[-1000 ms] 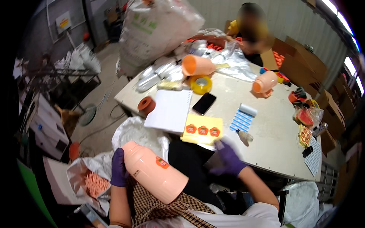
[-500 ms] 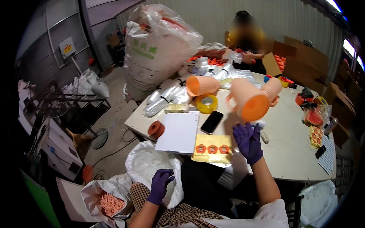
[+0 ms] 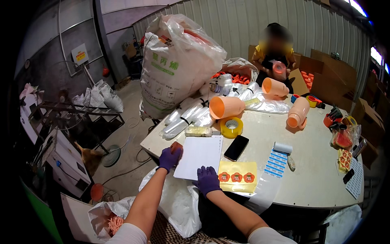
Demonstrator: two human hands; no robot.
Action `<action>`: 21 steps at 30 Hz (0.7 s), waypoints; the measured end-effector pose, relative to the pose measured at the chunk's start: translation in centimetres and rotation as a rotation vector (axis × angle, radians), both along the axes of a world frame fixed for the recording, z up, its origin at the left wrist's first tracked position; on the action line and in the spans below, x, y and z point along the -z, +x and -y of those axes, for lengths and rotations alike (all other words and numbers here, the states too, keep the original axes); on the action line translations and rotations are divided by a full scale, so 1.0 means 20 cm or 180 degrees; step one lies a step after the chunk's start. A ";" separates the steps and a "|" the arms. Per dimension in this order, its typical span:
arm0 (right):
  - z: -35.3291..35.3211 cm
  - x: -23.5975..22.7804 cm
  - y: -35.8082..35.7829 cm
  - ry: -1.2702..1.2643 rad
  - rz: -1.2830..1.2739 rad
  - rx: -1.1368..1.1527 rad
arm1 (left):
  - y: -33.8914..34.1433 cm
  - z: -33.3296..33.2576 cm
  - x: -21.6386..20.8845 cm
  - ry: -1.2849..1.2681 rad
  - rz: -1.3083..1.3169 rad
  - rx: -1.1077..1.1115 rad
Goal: The person applies stickers to pink plastic jugs, inserts orange plastic handles into the jugs, and organizes the finished products on a table in a manufacturing setting.
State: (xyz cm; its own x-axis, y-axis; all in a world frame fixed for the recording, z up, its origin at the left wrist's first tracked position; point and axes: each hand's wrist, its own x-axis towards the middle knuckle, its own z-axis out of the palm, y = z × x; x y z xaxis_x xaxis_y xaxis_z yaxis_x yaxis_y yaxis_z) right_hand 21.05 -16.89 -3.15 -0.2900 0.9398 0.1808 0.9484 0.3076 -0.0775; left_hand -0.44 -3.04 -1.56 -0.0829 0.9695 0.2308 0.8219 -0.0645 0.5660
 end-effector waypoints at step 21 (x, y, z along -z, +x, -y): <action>-0.13 -0.23 0.13 -0.1193 -0.2073 0.0109 | -0.20 -0.16 0.02 -0.0581 0.1185 -0.0285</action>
